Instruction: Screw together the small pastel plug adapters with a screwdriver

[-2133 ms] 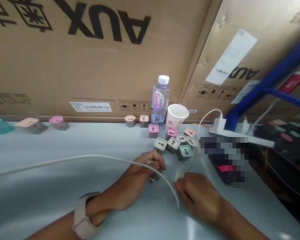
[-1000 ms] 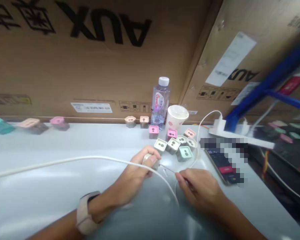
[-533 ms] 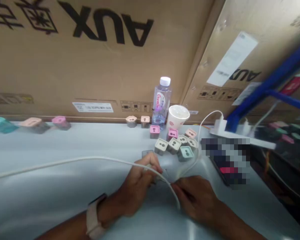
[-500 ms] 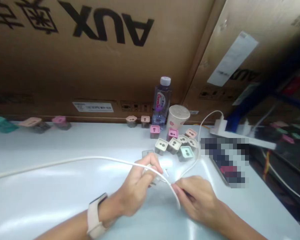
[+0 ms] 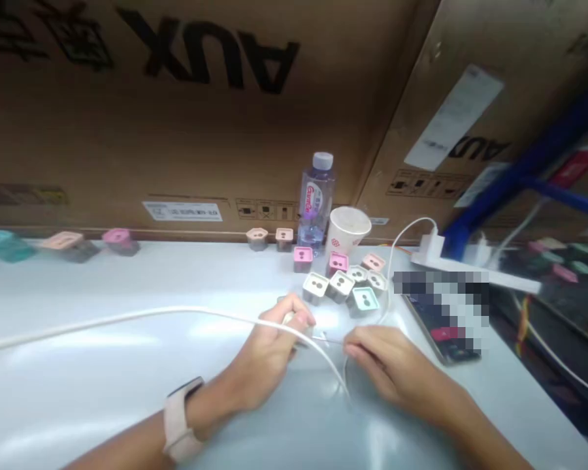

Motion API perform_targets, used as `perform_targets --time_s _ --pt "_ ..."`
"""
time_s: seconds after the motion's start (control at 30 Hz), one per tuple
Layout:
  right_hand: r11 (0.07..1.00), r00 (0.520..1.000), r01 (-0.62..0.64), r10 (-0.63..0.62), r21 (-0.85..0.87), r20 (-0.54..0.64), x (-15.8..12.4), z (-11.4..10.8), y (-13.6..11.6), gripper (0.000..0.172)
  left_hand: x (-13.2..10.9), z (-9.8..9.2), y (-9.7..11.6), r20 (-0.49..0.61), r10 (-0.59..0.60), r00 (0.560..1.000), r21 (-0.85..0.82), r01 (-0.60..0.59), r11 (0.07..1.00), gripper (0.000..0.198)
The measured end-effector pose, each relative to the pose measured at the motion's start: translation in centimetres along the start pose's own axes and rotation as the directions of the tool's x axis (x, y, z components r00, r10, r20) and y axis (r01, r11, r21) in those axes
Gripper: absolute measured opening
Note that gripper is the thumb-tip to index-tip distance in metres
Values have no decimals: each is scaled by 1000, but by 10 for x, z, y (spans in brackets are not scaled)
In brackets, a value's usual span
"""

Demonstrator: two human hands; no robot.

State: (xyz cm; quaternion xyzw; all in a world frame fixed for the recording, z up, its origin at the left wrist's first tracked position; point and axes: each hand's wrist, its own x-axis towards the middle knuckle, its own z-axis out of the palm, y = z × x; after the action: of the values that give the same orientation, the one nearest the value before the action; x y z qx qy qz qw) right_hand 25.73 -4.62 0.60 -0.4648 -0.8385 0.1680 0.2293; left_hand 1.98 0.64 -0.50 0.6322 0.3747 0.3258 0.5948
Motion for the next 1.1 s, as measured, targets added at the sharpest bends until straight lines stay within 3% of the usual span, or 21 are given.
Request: perform_targets --time_s 0.2,0.37,0.57,0.7,0.83,1.1 --pt "928 969 -190 229 321 -89 0 -2 -8 28 -1 2 11 -48 -16 999 184 24 983 38" --pt "790 922 -332 387 515 0 10 22 -27 29 -8 11 13 5 36 999 272 -36 962 35" --pt "844 955 -235 293 483 -48 11 26 -26 25 -9 14 9 61 58 996 289 -73 955 38" --pt "874 950 -232 298 426 -94 10 18 -21 28 -7 12 7 47 46 998 334 -59 941 43" --pt "886 957 -202 269 417 -108 9 24 -18 20 -9 12 5 72 41 997 328 -62 943 38" --pt "945 983 -82 128 315 -130 9 27 -21 21 -12 13 6 142 126 982 401 -173 900 32"
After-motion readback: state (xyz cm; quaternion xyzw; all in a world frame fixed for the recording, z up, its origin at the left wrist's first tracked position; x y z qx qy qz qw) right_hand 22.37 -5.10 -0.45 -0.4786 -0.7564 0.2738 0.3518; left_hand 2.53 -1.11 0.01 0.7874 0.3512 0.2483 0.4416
